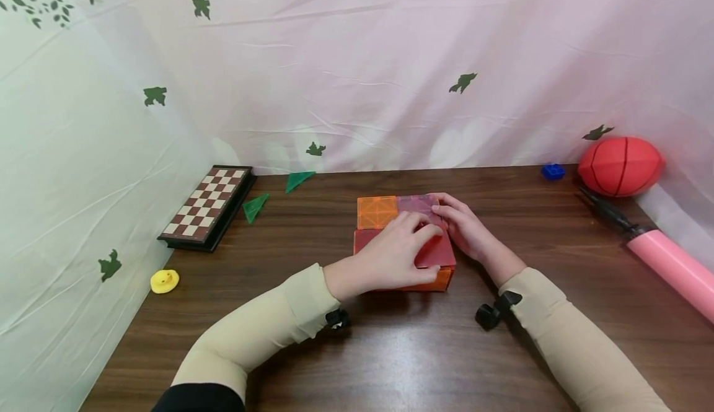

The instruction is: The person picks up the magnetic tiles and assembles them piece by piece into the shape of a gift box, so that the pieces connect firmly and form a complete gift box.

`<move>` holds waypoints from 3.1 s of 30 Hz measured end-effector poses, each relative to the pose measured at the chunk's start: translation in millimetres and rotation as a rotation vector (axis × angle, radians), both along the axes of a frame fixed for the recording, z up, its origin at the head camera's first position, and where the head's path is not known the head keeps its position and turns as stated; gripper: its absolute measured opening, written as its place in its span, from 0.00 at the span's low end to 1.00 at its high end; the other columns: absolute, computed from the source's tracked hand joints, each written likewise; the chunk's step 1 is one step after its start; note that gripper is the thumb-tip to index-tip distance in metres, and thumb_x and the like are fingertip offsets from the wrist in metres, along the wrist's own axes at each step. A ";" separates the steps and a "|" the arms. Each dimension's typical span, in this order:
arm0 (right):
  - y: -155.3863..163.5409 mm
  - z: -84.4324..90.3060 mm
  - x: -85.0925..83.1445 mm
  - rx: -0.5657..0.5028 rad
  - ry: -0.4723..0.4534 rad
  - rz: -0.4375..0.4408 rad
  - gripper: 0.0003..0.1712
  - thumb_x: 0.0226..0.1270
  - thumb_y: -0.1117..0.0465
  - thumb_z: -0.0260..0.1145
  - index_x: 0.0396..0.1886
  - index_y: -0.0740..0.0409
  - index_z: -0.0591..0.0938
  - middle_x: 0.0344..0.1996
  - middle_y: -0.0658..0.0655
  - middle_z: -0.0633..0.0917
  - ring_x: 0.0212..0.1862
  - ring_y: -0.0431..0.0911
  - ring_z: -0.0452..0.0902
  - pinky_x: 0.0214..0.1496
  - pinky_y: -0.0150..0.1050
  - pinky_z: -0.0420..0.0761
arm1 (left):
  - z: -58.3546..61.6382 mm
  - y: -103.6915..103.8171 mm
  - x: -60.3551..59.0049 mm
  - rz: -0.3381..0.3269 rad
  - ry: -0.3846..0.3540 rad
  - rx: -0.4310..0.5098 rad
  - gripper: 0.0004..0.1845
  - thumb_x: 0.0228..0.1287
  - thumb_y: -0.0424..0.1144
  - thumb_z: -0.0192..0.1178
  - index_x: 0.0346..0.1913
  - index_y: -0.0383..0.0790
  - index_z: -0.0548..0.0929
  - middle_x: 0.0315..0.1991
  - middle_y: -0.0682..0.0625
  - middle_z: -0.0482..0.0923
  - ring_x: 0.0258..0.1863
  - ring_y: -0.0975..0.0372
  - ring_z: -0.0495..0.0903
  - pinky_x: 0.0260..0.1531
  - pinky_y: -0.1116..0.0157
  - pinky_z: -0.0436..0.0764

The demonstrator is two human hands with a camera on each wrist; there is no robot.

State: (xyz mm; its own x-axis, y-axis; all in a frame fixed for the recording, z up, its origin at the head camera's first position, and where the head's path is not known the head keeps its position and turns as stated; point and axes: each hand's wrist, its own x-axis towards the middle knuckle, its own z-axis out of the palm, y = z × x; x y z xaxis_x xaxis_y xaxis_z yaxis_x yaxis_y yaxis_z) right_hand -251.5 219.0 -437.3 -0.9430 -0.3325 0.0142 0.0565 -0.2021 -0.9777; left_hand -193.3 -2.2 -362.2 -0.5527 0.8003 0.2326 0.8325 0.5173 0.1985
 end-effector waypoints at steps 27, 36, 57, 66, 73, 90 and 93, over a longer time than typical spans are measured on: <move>2.0 10.2 15.4 0.191 -0.037 -0.034 0.38 0.82 0.47 0.53 0.82 0.57 0.55 0.75 0.61 0.62 0.65 0.43 0.68 0.61 0.29 0.73 | -20.5 -81.0 -76.6 0.405 -0.470 0.541 0.23 0.76 0.42 0.58 0.68 0.38 0.76 0.65 0.43 0.76 0.64 0.51 0.74 0.64 0.53 0.72; 13.5 12.5 60.9 0.228 -0.020 0.017 0.37 0.84 0.50 0.49 0.82 0.60 0.51 0.78 0.65 0.54 0.68 0.43 0.65 0.62 0.28 0.72 | -46.8 -94.3 -88.7 0.406 -0.960 0.701 0.25 0.80 0.44 0.53 0.72 0.35 0.71 0.68 0.41 0.72 0.67 0.51 0.72 0.67 0.50 0.68; 25.1 3.9 87.7 0.468 0.129 0.060 0.48 0.68 0.60 0.72 0.81 0.55 0.57 0.77 0.65 0.62 0.74 0.64 0.61 0.61 0.30 0.73 | -58.3 -100.0 -80.6 0.401 -1.142 0.869 0.21 0.81 0.43 0.51 0.65 0.32 0.74 0.64 0.40 0.72 0.64 0.52 0.72 0.62 0.50 0.74; 35.2 5.5 76.1 0.447 0.032 -0.045 0.34 0.72 0.56 0.69 0.72 0.64 0.69 0.66 0.68 0.75 0.58 0.46 0.79 0.55 0.32 0.79 | -57.8 -116.4 -49.2 0.416 -1.111 0.876 0.19 0.81 0.40 0.50 0.65 0.30 0.73 0.63 0.38 0.72 0.62 0.49 0.74 0.60 0.48 0.76; 39.3 4.8 63.9 0.349 0.027 -0.123 0.28 0.74 0.60 0.67 0.66 0.70 0.70 0.53 0.55 0.84 0.51 0.39 0.82 0.55 0.34 0.80 | -56.5 -125.4 -14.2 0.381 -1.095 0.850 0.20 0.79 0.37 0.51 0.67 0.28 0.71 0.62 0.36 0.74 0.60 0.51 0.76 0.59 0.47 0.77; 33.8 3.6 29.3 0.282 -0.039 -0.116 0.30 0.78 0.59 0.62 0.68 0.74 0.67 0.52 0.53 0.82 0.52 0.37 0.83 0.57 0.37 0.79 | -53.6 -122.8 57.0 0.325 -1.112 0.813 0.23 0.78 0.35 0.53 0.69 0.27 0.66 0.66 0.32 0.70 0.65 0.46 0.73 0.59 0.48 0.77; 33.8 5.2 29.3 0.307 -0.039 -0.105 0.32 0.79 0.55 0.61 0.69 0.74 0.66 0.56 0.57 0.80 0.52 0.36 0.82 0.57 0.36 0.79 | -51.2 -119.7 56.9 0.354 -1.091 0.809 0.23 0.78 0.35 0.53 0.68 0.26 0.67 0.66 0.32 0.70 0.64 0.46 0.74 0.60 0.48 0.76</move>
State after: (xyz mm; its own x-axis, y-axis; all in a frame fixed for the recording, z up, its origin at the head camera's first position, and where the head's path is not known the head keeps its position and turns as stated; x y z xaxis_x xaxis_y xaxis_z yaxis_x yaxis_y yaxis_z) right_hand -222.2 252.8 -432.1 -0.9702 -0.2167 -0.1087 0.0898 0.0951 -0.9914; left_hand -136.4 -121.9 -413.4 -0.8928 0.4353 -0.1158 -0.0811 0.0976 0.9919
